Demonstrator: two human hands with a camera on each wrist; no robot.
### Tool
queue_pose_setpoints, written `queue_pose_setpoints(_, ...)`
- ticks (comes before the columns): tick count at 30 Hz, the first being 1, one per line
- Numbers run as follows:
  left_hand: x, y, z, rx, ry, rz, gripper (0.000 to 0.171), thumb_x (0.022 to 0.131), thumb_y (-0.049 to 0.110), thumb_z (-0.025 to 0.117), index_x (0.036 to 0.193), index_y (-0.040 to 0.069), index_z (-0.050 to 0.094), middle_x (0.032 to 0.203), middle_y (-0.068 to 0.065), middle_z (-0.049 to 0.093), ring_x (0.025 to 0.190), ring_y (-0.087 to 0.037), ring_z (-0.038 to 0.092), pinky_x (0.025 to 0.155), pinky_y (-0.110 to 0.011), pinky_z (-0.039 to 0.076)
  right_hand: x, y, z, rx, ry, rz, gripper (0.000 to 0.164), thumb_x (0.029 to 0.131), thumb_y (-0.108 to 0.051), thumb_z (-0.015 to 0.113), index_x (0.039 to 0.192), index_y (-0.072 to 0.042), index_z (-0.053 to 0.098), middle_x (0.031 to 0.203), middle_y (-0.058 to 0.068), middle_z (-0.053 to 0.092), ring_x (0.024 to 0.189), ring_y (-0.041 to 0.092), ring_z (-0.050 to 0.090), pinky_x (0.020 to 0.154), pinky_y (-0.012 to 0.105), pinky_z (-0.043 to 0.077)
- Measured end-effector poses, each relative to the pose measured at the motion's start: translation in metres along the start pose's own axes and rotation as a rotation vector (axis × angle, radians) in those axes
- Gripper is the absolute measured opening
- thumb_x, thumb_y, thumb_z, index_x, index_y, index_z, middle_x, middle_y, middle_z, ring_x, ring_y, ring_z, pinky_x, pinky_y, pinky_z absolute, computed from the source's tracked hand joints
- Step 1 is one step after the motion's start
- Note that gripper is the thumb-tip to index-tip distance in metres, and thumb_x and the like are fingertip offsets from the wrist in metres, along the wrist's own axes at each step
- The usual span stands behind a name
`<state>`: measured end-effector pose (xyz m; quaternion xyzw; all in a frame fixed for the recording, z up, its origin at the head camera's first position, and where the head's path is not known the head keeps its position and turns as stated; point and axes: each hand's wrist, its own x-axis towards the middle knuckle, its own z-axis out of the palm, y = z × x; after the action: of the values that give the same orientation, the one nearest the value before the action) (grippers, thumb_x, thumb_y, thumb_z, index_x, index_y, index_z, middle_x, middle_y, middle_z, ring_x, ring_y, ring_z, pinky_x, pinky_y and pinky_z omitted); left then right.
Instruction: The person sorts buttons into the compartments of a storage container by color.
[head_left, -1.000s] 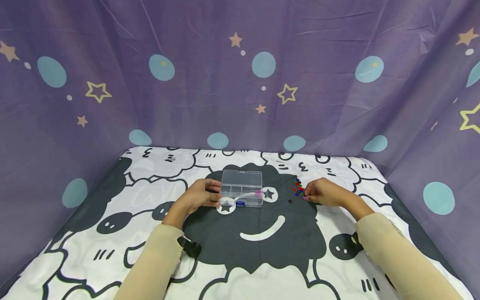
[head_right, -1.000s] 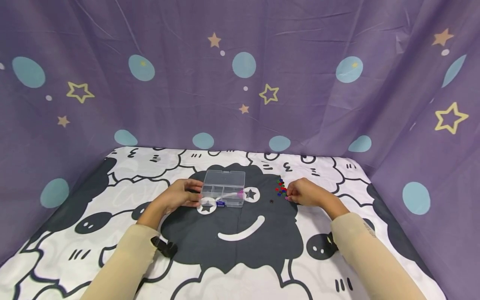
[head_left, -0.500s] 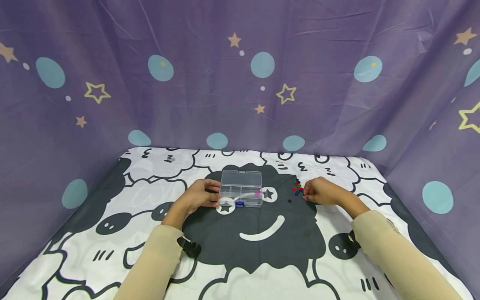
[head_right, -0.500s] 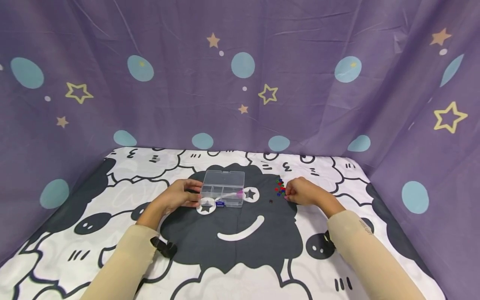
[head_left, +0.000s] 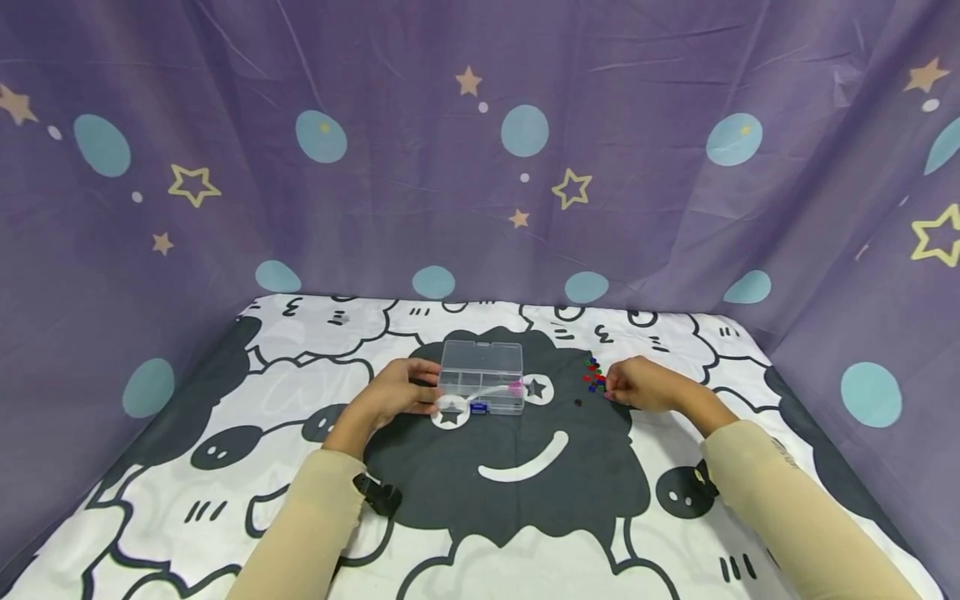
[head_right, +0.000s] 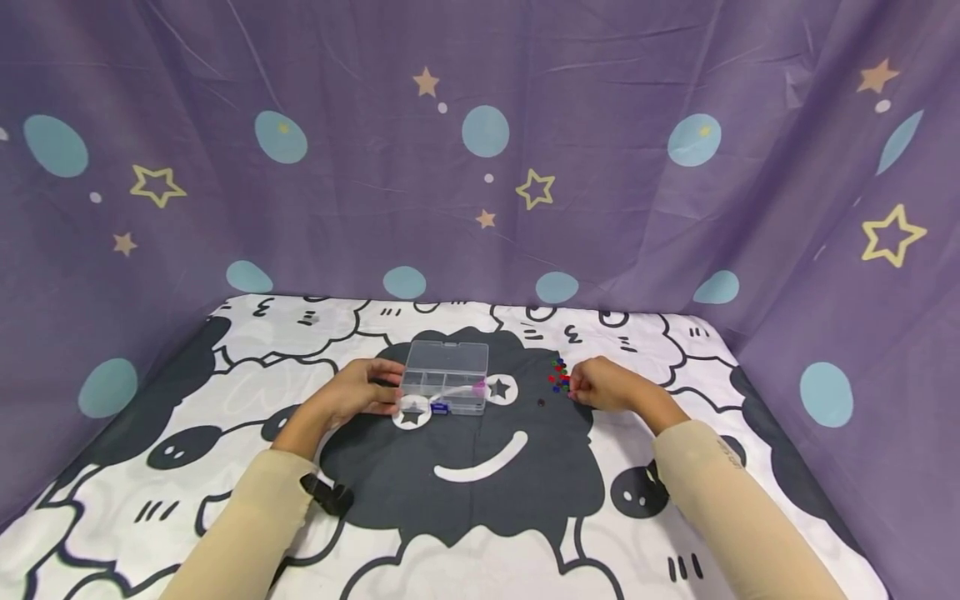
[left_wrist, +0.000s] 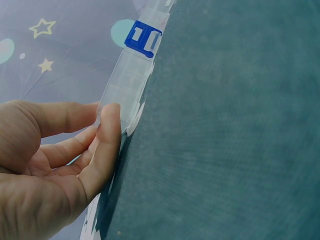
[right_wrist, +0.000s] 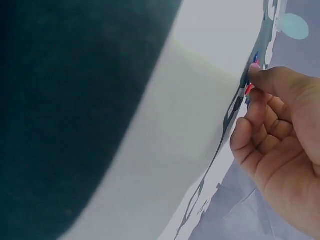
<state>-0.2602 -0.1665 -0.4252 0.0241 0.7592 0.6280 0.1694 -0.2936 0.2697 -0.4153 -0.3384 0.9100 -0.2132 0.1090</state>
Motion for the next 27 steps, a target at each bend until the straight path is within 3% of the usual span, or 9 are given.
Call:
queue_pose_setpoints(12, 0.001, 0.000, 0.000, 0.000, 0.003, -0.003, 0.051, 0.092, -0.013, 0.066, 0.141, -0.004, 0.053, 0.134, -0.025, 0.052, 0.096, -0.027, 0.068, 0.079, -0.036, 0.066, 0.004, 0.002, 0.001, 0.011, 0.055, -0.088, 0.015, 0.091, 0.006, 0.063, 0.085, -0.008, 0.065, 0.068, -0.011, 0.055, 0.059, 0.000, 0.048, 0.053, 0.019, 0.042)
queue_pose_setpoints(19, 0.000, 0.000, 0.000, 0.001, 0.003, -0.003, 0.051, 0.093, -0.013, 0.066, 0.141, -0.004, 0.053, 0.134, -0.025, 0.052, 0.095, -0.026, 0.068, 0.079, -0.037, 0.066, 0.011, -0.007, -0.001, -0.009, 0.109, -0.130, 0.017, 0.093, 0.005, 0.062, 0.084, -0.009, 0.063, 0.064, -0.014, 0.047, 0.056, -0.001, 0.043, 0.050, 0.019, 0.037)
queue_pose_setpoints(27, 0.001, 0.001, 0.001, 0.010, 0.008, -0.010, 0.050, 0.093, -0.012, 0.066, 0.141, -0.004, 0.054, 0.134, -0.024, 0.052, 0.097, -0.027, 0.068, 0.080, -0.037, 0.065, 0.021, -0.018, -0.001, -0.011, 0.120, -0.155, 0.013, 0.096, 0.002, 0.063, 0.086, -0.007, 0.065, 0.064, -0.012, 0.047, 0.055, 0.000, 0.042, 0.050, 0.020, 0.037)
